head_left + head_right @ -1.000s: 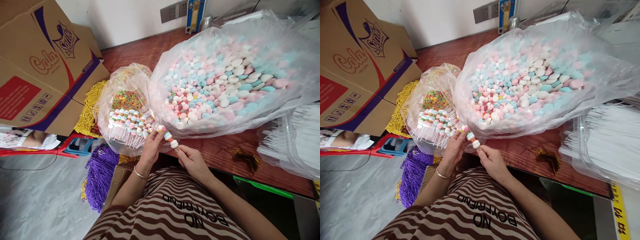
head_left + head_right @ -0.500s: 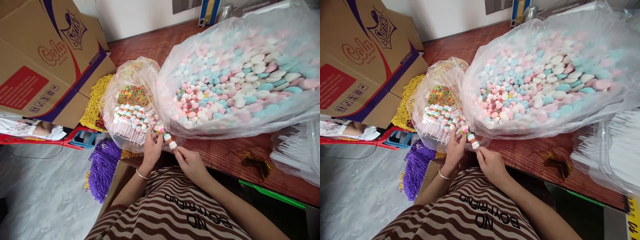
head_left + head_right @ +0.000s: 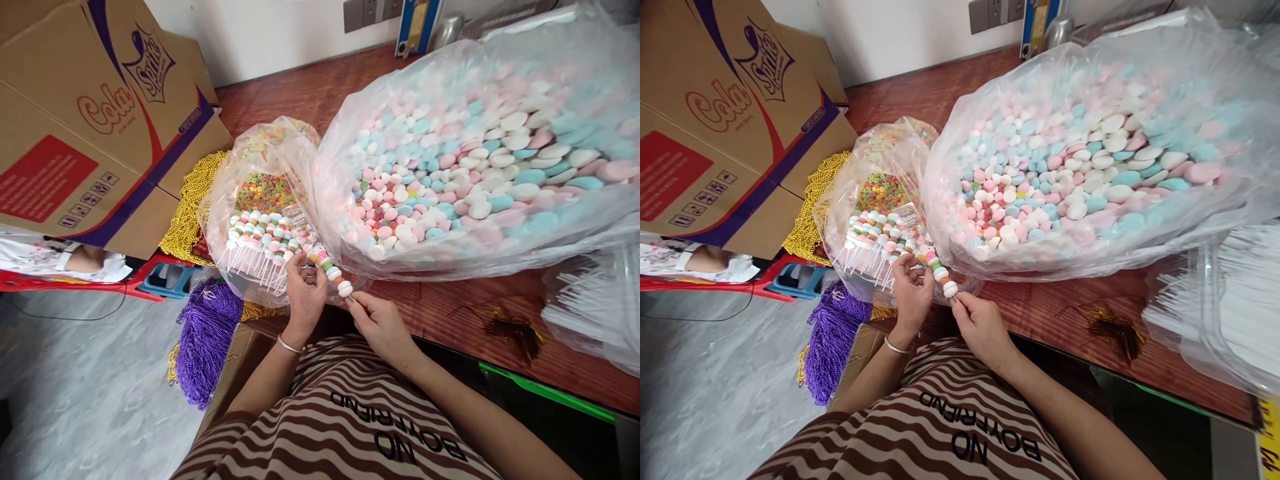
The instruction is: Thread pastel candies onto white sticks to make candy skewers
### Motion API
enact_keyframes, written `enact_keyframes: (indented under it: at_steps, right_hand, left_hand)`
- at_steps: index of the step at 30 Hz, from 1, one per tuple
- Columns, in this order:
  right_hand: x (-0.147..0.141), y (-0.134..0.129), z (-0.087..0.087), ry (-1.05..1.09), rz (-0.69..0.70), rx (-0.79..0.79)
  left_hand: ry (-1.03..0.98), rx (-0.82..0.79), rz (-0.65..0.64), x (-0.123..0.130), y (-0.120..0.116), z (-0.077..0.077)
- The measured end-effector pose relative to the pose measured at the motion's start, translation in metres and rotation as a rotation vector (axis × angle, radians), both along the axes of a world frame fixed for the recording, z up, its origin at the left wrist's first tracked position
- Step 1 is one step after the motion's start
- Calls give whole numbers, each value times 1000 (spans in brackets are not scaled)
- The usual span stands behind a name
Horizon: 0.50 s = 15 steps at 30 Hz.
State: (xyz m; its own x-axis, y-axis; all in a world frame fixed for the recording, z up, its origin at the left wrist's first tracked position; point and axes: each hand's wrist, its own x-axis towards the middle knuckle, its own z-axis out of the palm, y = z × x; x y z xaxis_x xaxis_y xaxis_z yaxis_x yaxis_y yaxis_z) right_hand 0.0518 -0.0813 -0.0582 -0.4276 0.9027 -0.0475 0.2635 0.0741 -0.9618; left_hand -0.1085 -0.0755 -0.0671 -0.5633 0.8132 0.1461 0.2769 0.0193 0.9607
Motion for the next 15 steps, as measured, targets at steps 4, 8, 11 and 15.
enact_keyframes:
  at_steps: [4,8,11,15]
  right_hand:
    - [-3,4,2,-7,12,18]
    - [-5,6,2,-3,16,34]
    - [-7,7,1,-14,26,39]
    - [-8,9,0,-28,41,28]
  left_hand:
    - [120,2,25,-5,2,-4]
    - [86,20,18,-8,4,-2]
    - [77,5,5,-9,6,1]
    - [105,-7,-2,-10,10,2]
